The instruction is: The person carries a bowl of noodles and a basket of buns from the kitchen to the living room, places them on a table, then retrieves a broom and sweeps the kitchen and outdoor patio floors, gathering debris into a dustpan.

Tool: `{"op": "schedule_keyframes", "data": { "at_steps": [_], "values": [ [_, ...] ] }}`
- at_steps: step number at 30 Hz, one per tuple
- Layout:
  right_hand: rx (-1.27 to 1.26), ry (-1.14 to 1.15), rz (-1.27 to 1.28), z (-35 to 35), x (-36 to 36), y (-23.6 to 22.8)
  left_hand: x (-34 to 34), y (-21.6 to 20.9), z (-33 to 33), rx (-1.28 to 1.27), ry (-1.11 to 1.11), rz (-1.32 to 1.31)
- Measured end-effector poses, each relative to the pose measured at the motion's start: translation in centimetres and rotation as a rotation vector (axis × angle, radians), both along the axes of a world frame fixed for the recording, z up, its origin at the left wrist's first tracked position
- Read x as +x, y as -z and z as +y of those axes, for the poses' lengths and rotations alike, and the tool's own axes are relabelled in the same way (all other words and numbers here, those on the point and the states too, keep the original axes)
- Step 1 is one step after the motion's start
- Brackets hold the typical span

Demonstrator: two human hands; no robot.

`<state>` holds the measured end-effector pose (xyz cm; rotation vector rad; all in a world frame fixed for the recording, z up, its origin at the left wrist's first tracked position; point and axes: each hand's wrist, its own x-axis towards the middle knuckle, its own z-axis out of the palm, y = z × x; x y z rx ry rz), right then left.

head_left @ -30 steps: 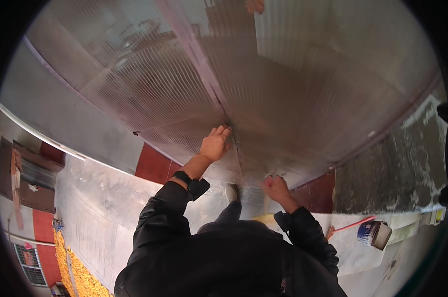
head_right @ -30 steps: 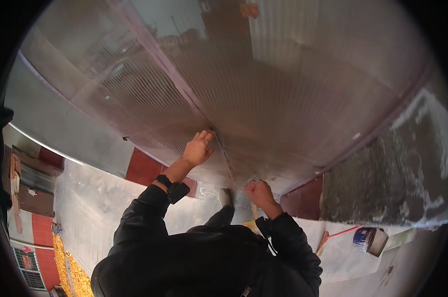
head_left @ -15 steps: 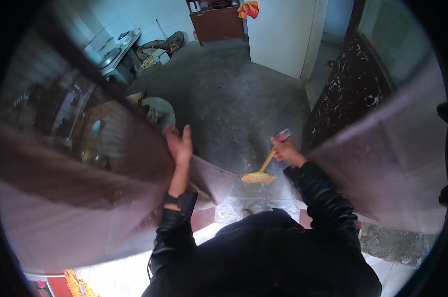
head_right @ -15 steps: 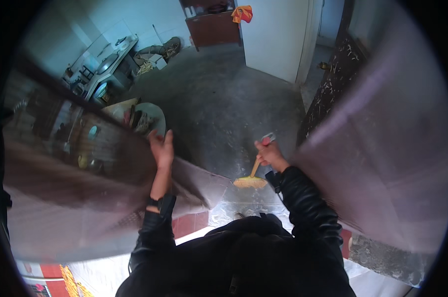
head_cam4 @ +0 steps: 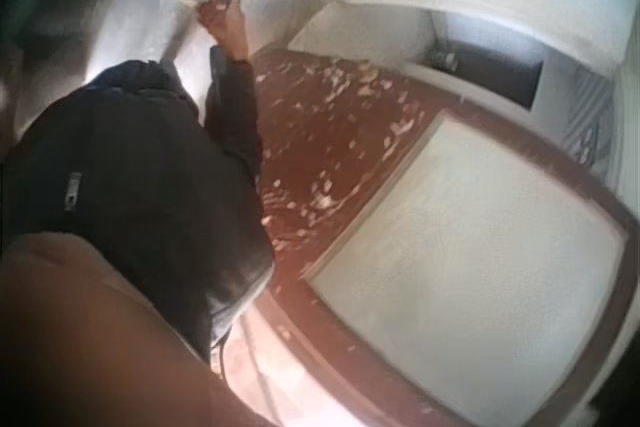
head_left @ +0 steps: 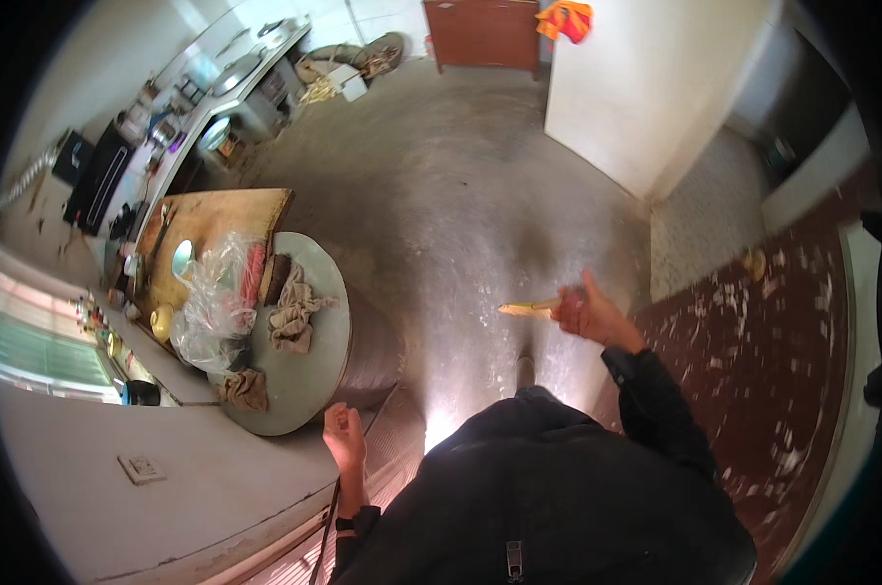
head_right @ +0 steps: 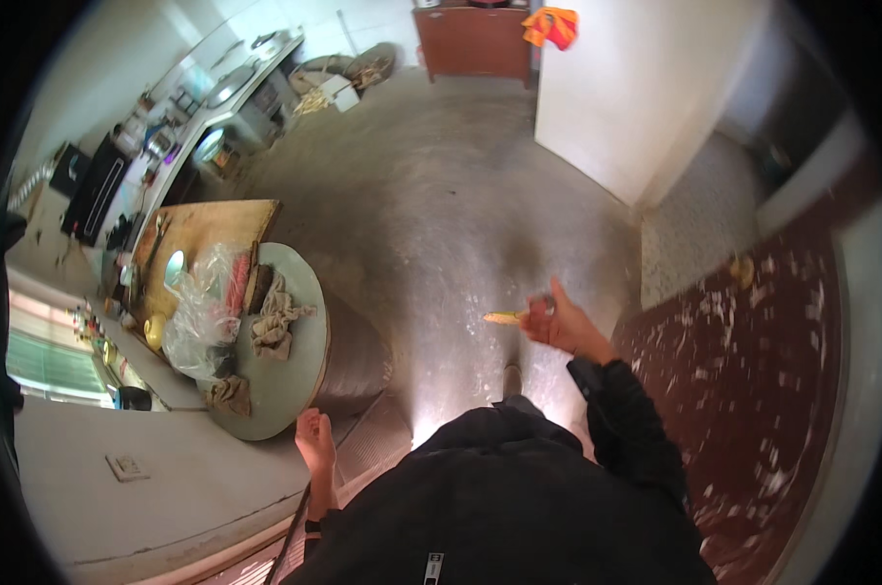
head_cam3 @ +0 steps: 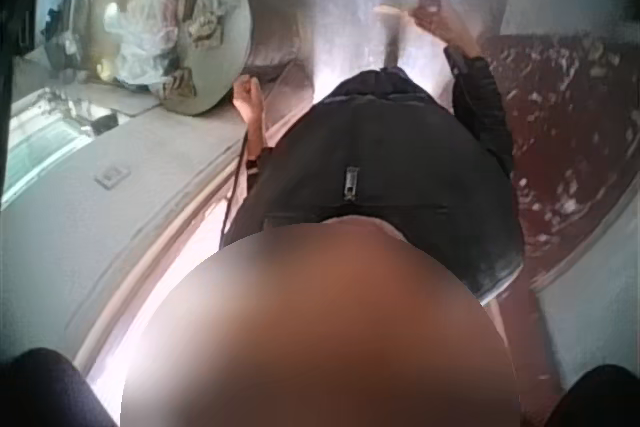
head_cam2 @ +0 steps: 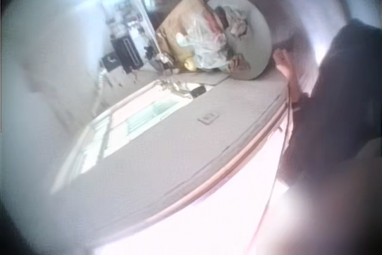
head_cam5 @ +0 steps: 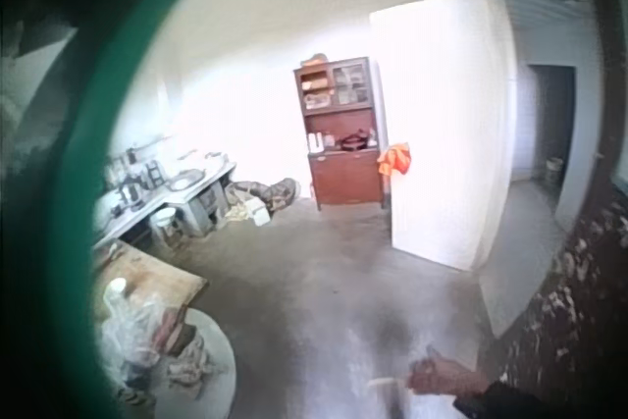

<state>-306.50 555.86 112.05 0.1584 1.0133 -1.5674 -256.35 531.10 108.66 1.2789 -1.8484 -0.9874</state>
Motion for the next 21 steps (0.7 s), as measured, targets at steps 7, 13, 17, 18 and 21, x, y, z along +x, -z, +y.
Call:
{"op": "schedule_keyframes", "data": {
  "at_steps": [7, 13, 17, 18, 21],
  "values": [
    [0.243, -0.282, 0.009, -14.4, -11.4, 3.5, -0.5, 14.3, 0.8, 0.381, -0.045, -0.660],
    [0.118, -0.462, 0.212, -27.7, -23.8, 5.0, -6.2, 22.7, 2.1, 0.653, 0.279, -0.793],
    [0.261, -0.559, 0.372, -33.2, -31.1, 4.2, -14.6, 25.6, -6.1, 0.881, 0.163, -0.650],
    [0.212, -0.849, 0.591, -33.8, -32.8, 3.5, -16.7, 26.1, -9.6, 0.906, 0.144, -0.624],
    [0.714, -1.099, 0.434, -36.9, -35.9, 2.3, -22.3, 25.8, -22.1, 0.877, 0.025, -0.532]
  ]
}}
